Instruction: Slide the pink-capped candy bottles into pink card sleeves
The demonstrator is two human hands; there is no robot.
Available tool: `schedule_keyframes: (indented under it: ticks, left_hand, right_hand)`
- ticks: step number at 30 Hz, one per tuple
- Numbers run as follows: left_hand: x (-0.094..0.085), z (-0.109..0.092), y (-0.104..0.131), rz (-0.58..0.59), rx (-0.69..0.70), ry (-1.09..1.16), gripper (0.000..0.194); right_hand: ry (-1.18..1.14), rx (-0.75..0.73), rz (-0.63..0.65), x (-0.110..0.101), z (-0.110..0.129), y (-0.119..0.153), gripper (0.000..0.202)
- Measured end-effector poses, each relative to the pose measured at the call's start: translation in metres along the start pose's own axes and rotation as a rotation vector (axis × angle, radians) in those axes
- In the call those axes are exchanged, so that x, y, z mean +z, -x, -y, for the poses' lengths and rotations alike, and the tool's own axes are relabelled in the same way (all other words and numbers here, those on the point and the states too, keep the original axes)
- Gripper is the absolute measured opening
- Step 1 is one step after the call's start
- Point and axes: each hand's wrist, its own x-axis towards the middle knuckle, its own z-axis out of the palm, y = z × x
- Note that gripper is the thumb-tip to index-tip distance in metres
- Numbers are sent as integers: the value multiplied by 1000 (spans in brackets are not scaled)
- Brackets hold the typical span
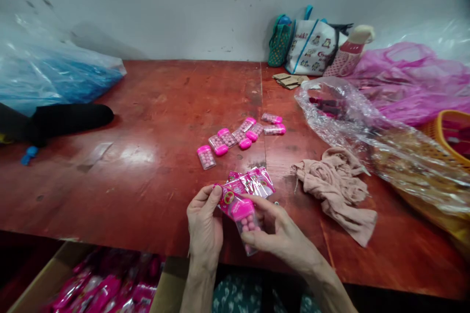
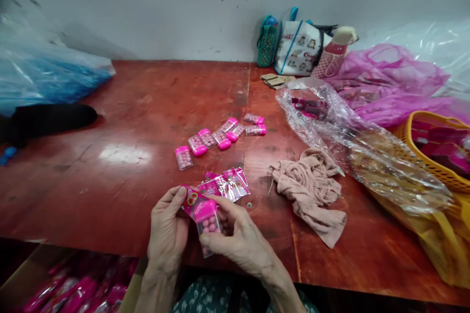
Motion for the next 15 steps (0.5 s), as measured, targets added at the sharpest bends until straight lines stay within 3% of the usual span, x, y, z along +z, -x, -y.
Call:
schedule_keyframes:
  ticks: [15]
  left_hand:
    - [1,0,4,114,-4,-42,33]
  right_hand:
    - [-35,-76,-75,6,-12,0,47]
